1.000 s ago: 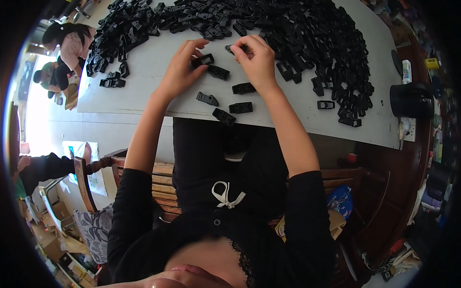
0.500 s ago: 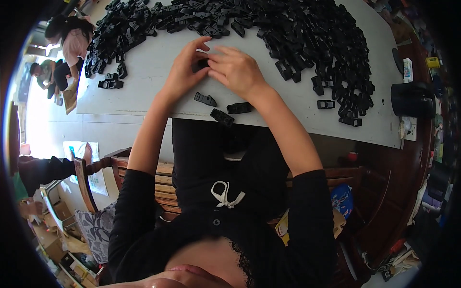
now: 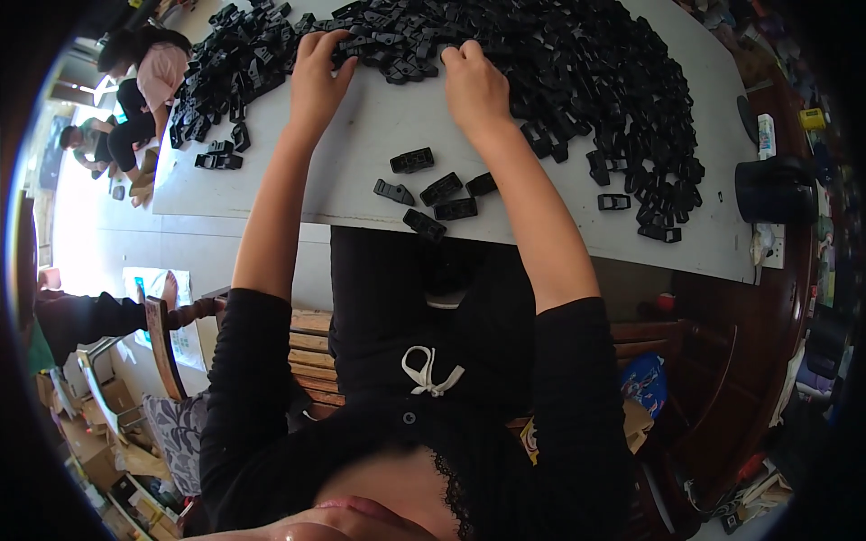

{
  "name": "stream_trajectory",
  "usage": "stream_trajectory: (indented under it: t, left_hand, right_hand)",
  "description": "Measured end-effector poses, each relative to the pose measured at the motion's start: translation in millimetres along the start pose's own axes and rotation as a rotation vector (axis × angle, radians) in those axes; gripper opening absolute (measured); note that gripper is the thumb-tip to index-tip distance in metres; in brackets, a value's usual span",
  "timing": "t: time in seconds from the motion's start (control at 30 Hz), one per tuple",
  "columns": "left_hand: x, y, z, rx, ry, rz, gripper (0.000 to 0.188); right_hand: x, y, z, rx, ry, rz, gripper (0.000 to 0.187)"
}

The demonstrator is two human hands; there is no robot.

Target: The recorder is inspecting and sorting a large quantity of small black plastic components on a table.

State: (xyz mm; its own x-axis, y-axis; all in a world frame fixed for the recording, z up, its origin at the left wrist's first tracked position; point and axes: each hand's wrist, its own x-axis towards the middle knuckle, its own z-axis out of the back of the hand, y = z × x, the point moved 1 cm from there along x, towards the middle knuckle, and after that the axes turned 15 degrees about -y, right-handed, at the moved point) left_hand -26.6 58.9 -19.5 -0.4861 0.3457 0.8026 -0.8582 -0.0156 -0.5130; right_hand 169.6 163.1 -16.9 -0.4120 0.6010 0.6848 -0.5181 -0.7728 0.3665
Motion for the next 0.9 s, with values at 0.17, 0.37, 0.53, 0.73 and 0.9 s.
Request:
stream_trajectory:
  t: [0.17, 0.37, 0.53, 0.73, 0.9]
  left_hand:
    - [12, -3, -2, 0.277, 0.251, -0.027, 0.019]
    - [7, -4, 13, 0.257, 0.275, -0.077, 0.014]
    - [-12, -24, 40, -0.049, 0.43, 0.005, 0.012]
    - [-33, -32, 47, -0.09, 0.436, 0.081, 0.01]
    - [-34, -40, 65, -0.178, 0.45, 0.219, 0.022]
  right_hand:
    - [-9, -20, 1, 0.148, 0.032, -0.171, 0.017]
    - [-9, -27, 5, 0.229, 0.044, -0.261, 0.019]
    - [-7, -18, 10, 0.075, 0.001, -0.045, 0.026]
    - [-6, -16, 2, 0.035, 0.072, -0.12, 0.029]
    - [-18, -18, 14, 0.19, 0.117, -0.22, 0.025]
